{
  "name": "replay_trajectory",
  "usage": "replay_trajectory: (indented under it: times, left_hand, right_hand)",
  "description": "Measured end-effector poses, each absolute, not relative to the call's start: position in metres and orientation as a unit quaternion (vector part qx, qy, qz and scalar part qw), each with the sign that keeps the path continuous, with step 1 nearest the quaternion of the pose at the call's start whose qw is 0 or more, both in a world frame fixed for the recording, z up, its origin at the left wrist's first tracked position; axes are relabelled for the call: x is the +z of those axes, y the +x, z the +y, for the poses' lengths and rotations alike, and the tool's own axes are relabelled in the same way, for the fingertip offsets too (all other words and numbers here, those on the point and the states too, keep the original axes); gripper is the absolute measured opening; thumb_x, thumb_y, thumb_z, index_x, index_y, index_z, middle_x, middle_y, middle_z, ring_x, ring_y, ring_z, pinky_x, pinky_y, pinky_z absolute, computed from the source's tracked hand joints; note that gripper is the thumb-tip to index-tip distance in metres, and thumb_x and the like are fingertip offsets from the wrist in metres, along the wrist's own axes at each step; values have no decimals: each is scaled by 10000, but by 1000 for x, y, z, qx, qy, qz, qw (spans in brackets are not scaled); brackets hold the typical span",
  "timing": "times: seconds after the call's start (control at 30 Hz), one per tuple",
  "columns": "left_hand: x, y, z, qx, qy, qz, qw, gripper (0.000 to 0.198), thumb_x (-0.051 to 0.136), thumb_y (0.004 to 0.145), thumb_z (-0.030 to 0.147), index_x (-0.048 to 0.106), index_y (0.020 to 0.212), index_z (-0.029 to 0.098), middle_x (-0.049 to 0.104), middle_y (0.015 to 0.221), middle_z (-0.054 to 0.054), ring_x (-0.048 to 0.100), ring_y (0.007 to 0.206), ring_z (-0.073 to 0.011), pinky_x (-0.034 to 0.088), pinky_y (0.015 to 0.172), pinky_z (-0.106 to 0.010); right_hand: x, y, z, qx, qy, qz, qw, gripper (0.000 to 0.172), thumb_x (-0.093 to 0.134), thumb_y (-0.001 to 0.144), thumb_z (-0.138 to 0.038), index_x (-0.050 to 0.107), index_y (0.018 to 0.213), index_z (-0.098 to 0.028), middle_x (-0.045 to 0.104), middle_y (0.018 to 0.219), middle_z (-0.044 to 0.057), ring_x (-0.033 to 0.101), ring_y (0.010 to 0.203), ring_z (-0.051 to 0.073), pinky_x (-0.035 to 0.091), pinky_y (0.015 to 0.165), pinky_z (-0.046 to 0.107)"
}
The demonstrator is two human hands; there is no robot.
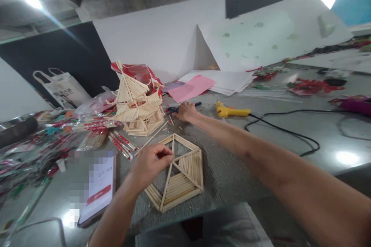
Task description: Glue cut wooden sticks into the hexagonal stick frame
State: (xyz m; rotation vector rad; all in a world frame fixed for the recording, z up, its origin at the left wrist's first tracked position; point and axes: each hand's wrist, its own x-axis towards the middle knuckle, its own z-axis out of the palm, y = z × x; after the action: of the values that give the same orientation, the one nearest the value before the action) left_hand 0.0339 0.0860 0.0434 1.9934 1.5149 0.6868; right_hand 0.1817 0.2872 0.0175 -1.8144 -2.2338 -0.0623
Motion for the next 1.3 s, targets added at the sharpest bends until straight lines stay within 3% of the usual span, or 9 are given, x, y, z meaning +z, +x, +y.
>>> replay_trajectory:
  times: [0.17, 0.47, 0.73, 1.3]
  left_hand:
    - [47, 44, 76, 178, 738, 578, 301, 148, 564, 721, 278, 670, 731, 176, 611, 617, 29, 513, 584, -105, 369, 577, -214]
    - [29, 36, 78, 206, 735, 553, 335, 101, 572, 725, 263, 580, 760, 170, 569, 636, 36, 494, 604, -95, 366, 570, -208]
    - [38, 41, 77, 167, 760, 562, 279, 77, 586, 709, 253, 574, 715, 177, 550, 587, 53, 477, 561, -84, 333, 541, -204]
    - [26, 38, 75, 180, 757, 572, 261, 67, 570, 710, 253, 536, 714, 195, 551, 605, 62, 490, 576, -93, 336, 562, -215]
  right_hand:
    - [37, 188, 263, -43, -562, -813, 147, 572, 409, 833, -519, 529, 1135, -48, 508, 1185, 224, 436, 1109, 330, 314, 890, 439]
    - [32, 222, 191, 2, -444, -886, 133, 423, 407, 842, -437, 523, 1073, -102, 566, 1095, 167, 517, 1021, 280, 374, 844, 379]
    - [35, 232, 180, 32, -432, -894, 112, 390, 416, 836, -395, 524, 1058, -93, 579, 1078, 162, 539, 993, 266, 390, 824, 343]
    - [36, 238, 176, 43, -418, -901, 105, 395, 405, 832, -410, 528, 1050, -105, 580, 1040, 158, 542, 959, 261, 392, 810, 349]
